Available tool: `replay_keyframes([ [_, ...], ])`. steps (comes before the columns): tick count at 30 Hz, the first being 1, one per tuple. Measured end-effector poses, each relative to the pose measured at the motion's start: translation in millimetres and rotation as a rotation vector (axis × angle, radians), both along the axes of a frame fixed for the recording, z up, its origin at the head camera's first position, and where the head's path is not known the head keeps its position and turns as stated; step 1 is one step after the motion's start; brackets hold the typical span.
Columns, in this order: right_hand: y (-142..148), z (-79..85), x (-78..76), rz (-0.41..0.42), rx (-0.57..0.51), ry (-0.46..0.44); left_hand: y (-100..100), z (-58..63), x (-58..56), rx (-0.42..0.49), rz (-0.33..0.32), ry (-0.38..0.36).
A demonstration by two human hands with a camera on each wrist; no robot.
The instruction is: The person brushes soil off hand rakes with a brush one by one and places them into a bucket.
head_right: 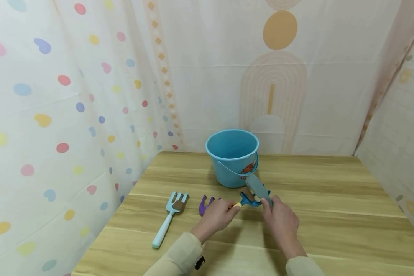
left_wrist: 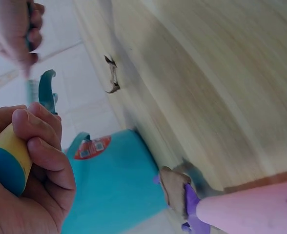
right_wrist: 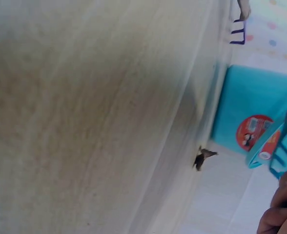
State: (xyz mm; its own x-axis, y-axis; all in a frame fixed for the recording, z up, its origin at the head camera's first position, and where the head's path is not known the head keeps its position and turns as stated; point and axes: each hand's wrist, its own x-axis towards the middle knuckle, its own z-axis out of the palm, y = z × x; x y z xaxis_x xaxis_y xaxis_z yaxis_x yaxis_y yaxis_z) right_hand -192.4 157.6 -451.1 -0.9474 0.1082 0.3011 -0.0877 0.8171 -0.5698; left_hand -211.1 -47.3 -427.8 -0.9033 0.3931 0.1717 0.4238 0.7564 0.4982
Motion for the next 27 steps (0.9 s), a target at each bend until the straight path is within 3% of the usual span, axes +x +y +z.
replay_keyframes([
  [6,-7.1,-1.2,2.5,0.078,0.058,0.045,-1.1,0.1,-0.9,-0.012,0.006,0.016],
  [14,-10.3,-4.6,1.7,0.011,0.111,0.001,1.8,-3.6,3.3,-0.042,0.003,0.072],
  [27,-10.3,-9.4,-1.2,-0.037,0.084,-0.021,4.9,-6.0,2.5,-0.067,0.012,0.029],
])
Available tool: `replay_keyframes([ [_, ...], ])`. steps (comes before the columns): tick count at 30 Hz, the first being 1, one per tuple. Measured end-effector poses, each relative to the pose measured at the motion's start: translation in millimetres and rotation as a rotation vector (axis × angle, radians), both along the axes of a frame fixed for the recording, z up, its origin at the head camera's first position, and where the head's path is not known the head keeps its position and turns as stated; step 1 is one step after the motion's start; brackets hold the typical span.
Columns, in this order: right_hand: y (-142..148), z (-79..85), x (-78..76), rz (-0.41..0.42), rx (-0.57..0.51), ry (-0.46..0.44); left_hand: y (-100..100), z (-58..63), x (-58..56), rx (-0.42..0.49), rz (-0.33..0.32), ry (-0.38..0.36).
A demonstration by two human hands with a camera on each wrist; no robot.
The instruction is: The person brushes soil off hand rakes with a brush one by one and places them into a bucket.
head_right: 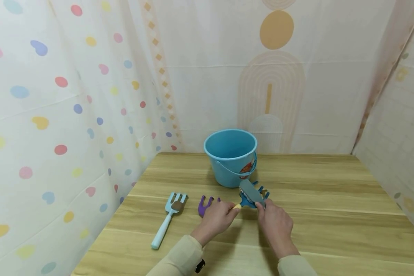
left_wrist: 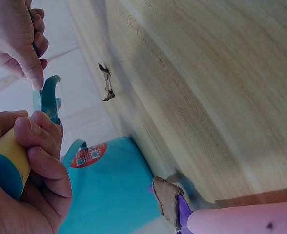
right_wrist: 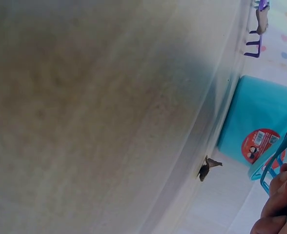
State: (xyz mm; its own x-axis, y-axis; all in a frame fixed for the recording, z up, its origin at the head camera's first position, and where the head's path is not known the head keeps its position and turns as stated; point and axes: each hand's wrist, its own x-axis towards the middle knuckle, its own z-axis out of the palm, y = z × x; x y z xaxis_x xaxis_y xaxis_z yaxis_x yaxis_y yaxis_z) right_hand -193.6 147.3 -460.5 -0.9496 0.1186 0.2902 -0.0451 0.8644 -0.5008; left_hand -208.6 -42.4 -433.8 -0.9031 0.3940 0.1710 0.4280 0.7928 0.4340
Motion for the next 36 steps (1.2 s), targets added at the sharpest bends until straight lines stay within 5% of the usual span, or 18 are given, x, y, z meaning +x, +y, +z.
replay_keyframes([
  [17,14.9,-0.6,-1.9,-0.019,-0.032,-0.016,-3.1,-0.8,2.5,0.045,0.011,-0.061],
  [28,13.2,2.4,2.0,0.191,-0.089,-0.006,-11.5,0.1,-2.6,0.047,0.045,-0.052],
  [36,8.6,0.9,4.7,0.116,-0.008,0.026,-7.2,-1.2,-2.0,0.044,0.030,-0.015],
])
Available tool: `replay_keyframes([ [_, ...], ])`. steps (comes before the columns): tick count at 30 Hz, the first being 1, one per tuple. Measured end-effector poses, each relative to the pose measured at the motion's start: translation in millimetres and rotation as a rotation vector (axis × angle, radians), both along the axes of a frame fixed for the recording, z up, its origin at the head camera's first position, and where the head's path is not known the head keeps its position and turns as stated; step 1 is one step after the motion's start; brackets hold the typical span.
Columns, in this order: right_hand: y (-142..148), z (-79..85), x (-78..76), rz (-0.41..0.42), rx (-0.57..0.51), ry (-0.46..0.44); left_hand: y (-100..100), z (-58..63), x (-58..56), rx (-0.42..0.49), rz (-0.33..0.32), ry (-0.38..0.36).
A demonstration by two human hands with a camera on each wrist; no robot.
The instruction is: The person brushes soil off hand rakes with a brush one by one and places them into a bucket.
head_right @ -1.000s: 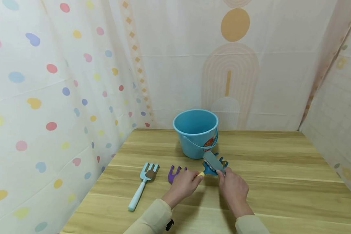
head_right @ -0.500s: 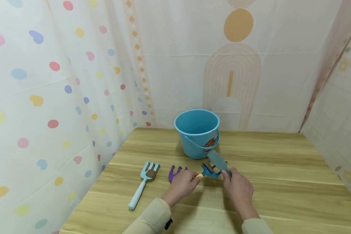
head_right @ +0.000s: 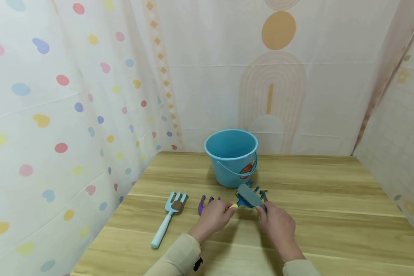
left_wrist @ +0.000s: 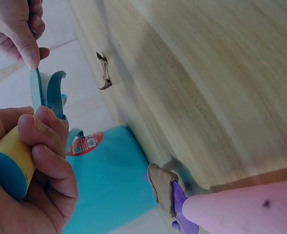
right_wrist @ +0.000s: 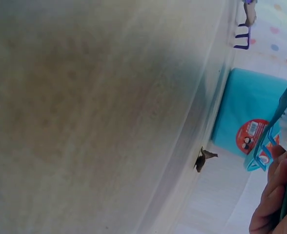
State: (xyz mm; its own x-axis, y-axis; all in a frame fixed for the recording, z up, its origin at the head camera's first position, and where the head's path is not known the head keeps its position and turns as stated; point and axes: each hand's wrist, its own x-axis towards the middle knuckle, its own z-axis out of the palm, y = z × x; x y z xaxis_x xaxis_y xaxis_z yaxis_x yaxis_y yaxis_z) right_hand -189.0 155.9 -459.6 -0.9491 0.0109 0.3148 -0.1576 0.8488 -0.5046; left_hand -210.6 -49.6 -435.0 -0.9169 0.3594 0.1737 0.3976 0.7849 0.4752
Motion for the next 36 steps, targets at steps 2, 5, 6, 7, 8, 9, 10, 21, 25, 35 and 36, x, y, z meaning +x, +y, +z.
replay_keyframes([
  [2,-1.5,-1.7,-0.1,-0.017,0.012,0.007,0.1,0.1,0.5,-0.003,0.010,-0.003],
  [5,-4.0,-4.3,-0.5,-0.051,0.029,0.022,0.8,1.2,0.8,-0.011,0.018,-0.009],
  [6,-4.8,-5.0,-0.6,-0.061,0.036,0.026,1.1,1.8,0.8,-0.015,0.021,-0.019],
  [7,-5.6,-5.4,-0.8,-0.070,0.038,0.028,1.3,2.6,1.0,-0.015,0.023,-0.026],
  [8,-6.3,-5.8,-1.0,-0.077,0.039,0.028,1.4,3.1,0.9,-0.016,0.025,-0.031],
  [9,-6.8,-5.9,-1.4,-0.083,0.041,0.023,1.6,3.5,0.9,-0.020,0.026,-0.031],
  [10,-7.2,-5.7,-1.6,-0.089,0.038,0.020,1.6,3.7,1.0,-0.021,0.026,-0.032],
  [21,3.8,-2.0,-4.8,-0.116,0.011,-0.003,1.6,3.0,4.4,0.000,-0.026,-0.020],
  [25,4.8,0.0,-4.0,-0.101,-0.042,-0.004,1.4,3.8,4.0,0.012,-0.023,-0.029],
  [35,1.9,-1.6,-1.2,0.013,-0.050,0.118,-1.5,7.0,0.9,-0.028,0.025,-0.062],
  [36,1.7,-2.5,-0.9,0.023,-0.037,0.118,-1.3,7.1,0.6,-0.033,0.025,-0.062],
])
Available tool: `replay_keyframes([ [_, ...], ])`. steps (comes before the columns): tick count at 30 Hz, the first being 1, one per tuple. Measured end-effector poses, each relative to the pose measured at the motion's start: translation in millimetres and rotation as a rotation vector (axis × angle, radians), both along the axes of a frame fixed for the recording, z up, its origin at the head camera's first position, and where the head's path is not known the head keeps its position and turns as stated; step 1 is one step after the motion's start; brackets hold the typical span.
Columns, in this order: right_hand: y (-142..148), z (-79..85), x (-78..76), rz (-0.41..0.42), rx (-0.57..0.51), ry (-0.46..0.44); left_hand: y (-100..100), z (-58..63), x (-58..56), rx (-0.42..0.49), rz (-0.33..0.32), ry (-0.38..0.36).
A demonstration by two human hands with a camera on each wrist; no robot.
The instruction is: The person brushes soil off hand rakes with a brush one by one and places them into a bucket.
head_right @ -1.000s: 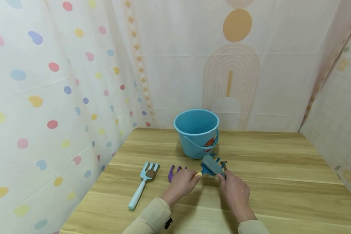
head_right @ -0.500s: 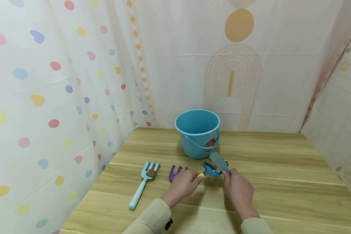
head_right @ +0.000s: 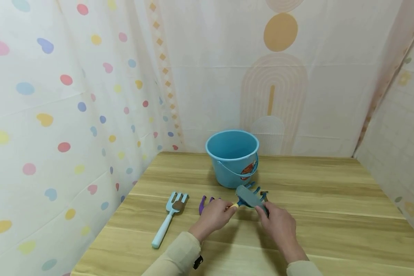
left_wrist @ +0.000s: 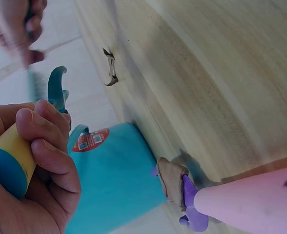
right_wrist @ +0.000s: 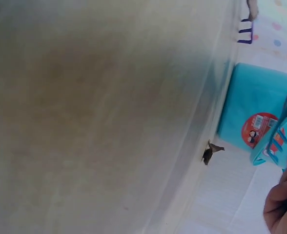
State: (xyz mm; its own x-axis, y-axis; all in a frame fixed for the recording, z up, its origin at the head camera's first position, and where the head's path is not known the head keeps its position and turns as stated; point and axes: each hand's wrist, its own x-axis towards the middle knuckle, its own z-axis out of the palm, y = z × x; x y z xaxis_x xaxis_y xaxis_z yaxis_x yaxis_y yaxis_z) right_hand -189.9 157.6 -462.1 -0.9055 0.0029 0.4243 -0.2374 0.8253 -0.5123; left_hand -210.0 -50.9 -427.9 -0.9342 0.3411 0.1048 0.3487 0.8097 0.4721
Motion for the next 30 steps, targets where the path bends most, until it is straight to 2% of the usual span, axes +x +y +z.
replay_keyframes([
  [8,1.1,-3.9,-0.6,-0.106,0.017,-0.079,2.3,-3.3,2.0,-0.010,-0.034,0.010],
  [16,2.5,0.3,-3.1,-0.125,0.071,-0.079,2.4,-4.8,2.5,-0.012,-0.056,0.059],
  [21,2.1,2.2,-2.2,-0.131,0.095,-0.069,2.4,-6.3,2.1,-0.014,-0.047,0.009],
  [26,6.6,4.5,-1.9,-0.146,0.070,-0.080,1.9,-5.2,2.3,-0.007,-0.031,-0.034],
  [30,7.5,5.2,-3.1,-0.129,0.018,-0.006,0.5,-3.4,1.0,-0.004,-0.006,-0.039],
])
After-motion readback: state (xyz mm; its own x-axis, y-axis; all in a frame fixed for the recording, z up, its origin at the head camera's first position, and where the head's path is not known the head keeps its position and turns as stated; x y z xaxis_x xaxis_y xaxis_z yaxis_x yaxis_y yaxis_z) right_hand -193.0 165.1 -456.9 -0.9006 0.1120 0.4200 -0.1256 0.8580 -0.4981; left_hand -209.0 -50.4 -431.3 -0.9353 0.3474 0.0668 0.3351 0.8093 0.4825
